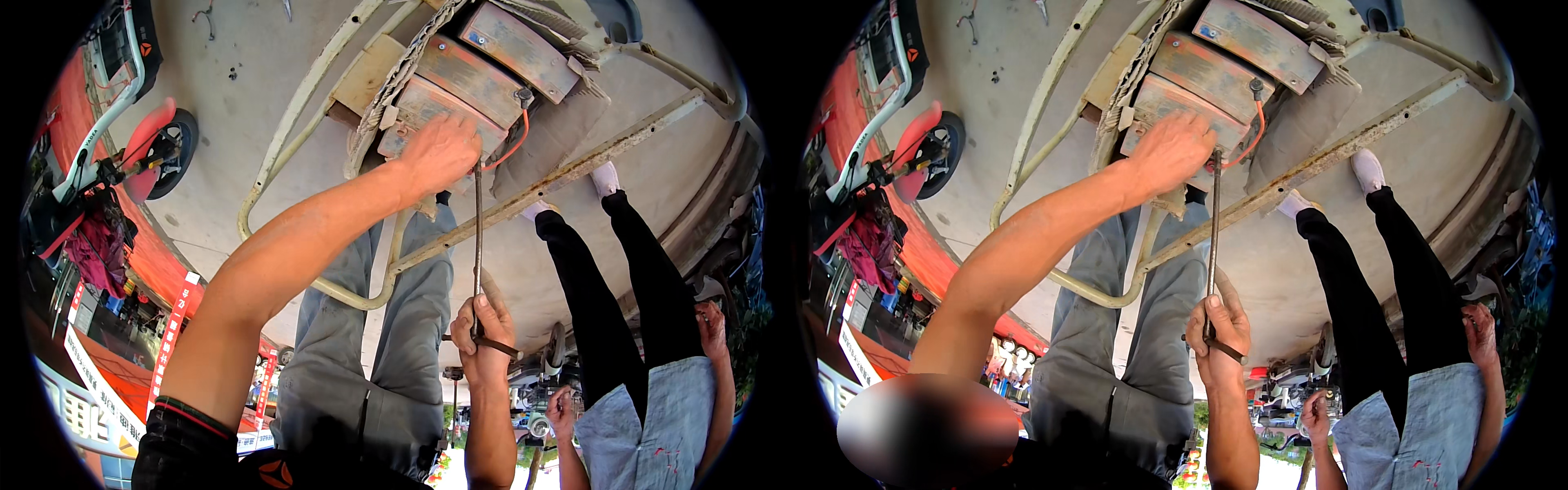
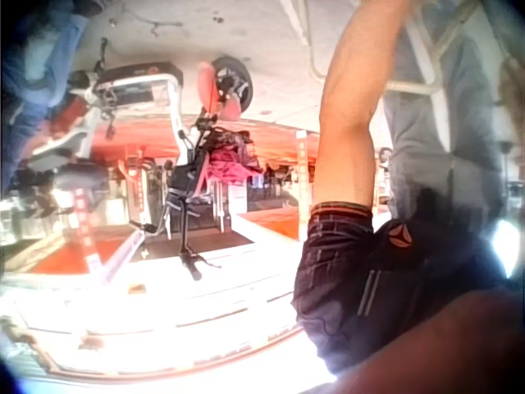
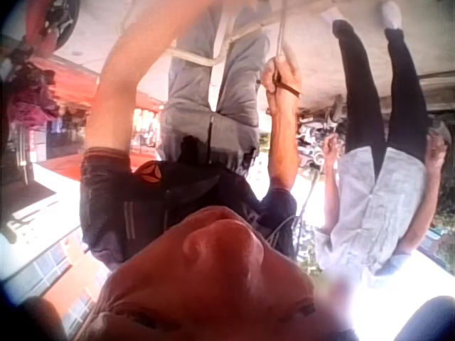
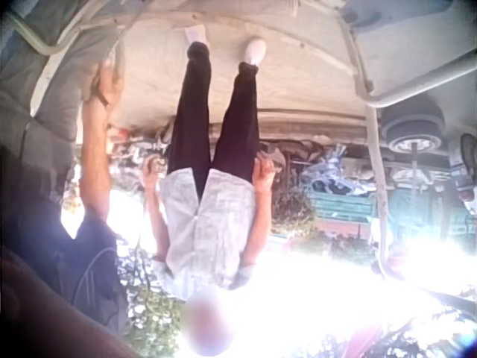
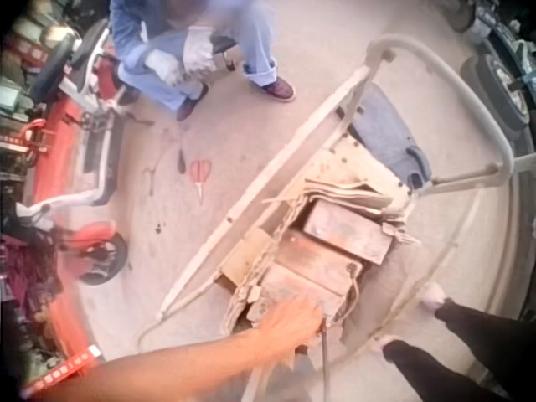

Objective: The person removes old lead-acid batteries from a metal cart and installs them into the battery compartment of a white electric scooter. They use a T-handle wrench to loosen and tighten terminal connections and handle the batteries one by one.

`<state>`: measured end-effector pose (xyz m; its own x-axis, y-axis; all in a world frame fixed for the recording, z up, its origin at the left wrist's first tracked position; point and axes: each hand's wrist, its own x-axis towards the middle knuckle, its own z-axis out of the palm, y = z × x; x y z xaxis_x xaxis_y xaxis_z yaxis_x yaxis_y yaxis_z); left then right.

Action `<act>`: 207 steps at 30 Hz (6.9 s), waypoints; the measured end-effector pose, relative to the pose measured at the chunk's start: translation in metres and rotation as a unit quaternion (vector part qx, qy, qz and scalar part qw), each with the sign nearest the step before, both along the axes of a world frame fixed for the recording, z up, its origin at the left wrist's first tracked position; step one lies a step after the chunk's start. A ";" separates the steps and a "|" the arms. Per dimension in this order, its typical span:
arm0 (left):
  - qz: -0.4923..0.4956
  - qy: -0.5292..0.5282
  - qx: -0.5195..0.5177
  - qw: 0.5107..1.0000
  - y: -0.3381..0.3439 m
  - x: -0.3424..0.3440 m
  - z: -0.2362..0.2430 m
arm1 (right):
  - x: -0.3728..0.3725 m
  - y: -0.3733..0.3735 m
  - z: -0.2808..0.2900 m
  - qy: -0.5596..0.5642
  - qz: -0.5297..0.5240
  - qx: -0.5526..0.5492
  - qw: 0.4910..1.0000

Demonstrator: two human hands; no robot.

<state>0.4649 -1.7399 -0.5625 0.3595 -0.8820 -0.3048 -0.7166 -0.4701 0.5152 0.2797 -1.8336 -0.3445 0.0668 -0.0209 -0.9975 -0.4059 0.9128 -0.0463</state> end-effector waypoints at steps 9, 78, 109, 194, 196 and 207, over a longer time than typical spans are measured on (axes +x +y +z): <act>0.116 0.313 0.107 0.937 0.013 0.005 0.056 | -0.065 0.010 0.025 -0.050 0.037 -0.017 0.998; 0.472 0.599 0.015 0.647 0.106 -0.064 0.051 | 0.016 0.031 0.024 0.027 0.390 -0.133 0.911; 0.448 0.668 0.105 0.584 0.005 -0.079 0.058 | 0.076 0.017 0.028 0.071 -0.295 0.051 0.951; 0.515 0.811 0.009 0.277 -0.024 -0.126 0.127 | -0.003 -0.019 0.085 -0.108 0.522 -0.468 0.705; 0.509 0.815 0.017 0.277 -0.025 -0.128 0.124 | 0.004 0.008 0.090 -0.227 0.580 -0.392 0.677; 0.521 0.800 0.009 0.296 -0.023 -0.136 0.120 | 0.000 -0.001 0.083 -0.214 0.490 -0.465 0.706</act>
<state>0.3285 -1.7627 -0.4423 -0.1850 -0.5385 -0.8221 0.9781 -0.0193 -0.2075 0.2793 -1.8348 -0.2610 0.7941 -0.3884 -0.4675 -0.5888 -0.3010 -0.7501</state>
